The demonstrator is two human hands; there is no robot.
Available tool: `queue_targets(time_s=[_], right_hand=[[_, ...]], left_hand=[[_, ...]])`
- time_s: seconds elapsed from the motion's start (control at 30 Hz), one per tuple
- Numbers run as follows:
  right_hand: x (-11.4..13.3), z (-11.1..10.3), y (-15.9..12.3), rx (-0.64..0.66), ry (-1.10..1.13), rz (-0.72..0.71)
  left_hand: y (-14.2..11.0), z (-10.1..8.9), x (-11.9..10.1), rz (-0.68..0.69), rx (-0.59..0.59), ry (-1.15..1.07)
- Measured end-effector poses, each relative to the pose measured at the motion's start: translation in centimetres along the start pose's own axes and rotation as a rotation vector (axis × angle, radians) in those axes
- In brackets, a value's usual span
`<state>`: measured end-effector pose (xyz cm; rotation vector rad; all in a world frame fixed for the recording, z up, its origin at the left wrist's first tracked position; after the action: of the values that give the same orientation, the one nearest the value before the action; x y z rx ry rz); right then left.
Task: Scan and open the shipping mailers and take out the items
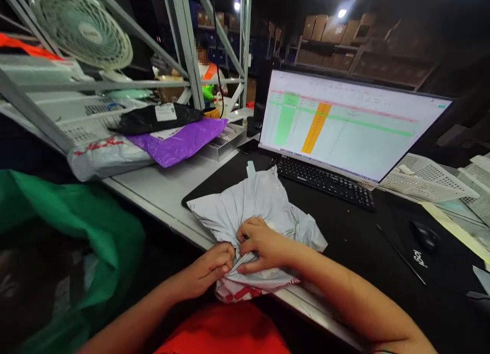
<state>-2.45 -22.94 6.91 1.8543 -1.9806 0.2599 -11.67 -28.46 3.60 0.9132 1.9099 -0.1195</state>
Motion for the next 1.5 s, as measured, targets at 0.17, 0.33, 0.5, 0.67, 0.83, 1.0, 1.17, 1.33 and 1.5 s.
queue_targets(time_s=[0.17, 0.33, 0.5, 0.67, 0.83, 1.0, 1.17, 1.33, 1.5], right_hand=[[0.0, -3.3, -1.9, 0.091, -0.206, -0.044], [-1.9, -7.3, -5.5, 0.046, -0.557, 0.015], [-5.2, -10.7, -11.9, -0.091, -0.708, 0.235], [-7.7, -12.6, -16.7, -0.21, -0.663, 0.396], [-6.4, -13.2, -15.3, -0.438, -0.598, 0.491], [-3.0, -12.2, -11.2, -0.568, -0.642, 0.537], [-3.7, -11.9, -12.6, -0.44, -0.808, 0.598], [-8.7, -13.5, -22.5, -0.31, -0.973, 0.826], [-11.3, -11.7, -25.3, -0.146, -0.969, 0.881]], left_hand=[[0.1, -0.3, -0.9, 0.025, 0.081, 0.049], [-0.1, -1.4, -2.0, 0.057, 0.097, 0.145], [-1.0, -2.5, -2.5, 0.025, 0.162, 0.228], [-1.2, -4.0, -1.7, -0.021, 0.207, 0.386], [2.4, -7.0, -2.3, -0.08, -0.085, 0.716], [9.8, -0.5, -6.1, 0.113, -0.039, 0.835], [12.0, 5.5, -3.0, -0.148, 0.28, 0.91], [5.5, 4.7, -4.1, 0.241, 0.536, 0.901], [2.5, -0.2, -2.2, 0.086, 0.52, 1.007]])
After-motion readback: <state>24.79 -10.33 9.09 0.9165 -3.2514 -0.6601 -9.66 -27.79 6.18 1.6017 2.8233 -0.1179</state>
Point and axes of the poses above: each hand's wrist, its own y-axis towards the middle knuckle, its own z-axis out of the palm, x = y × z, the point moved 8 cm from there along y, towards the middle knuckle, and after that the axes turned 8 degrees about x, right-handed, at the moved point
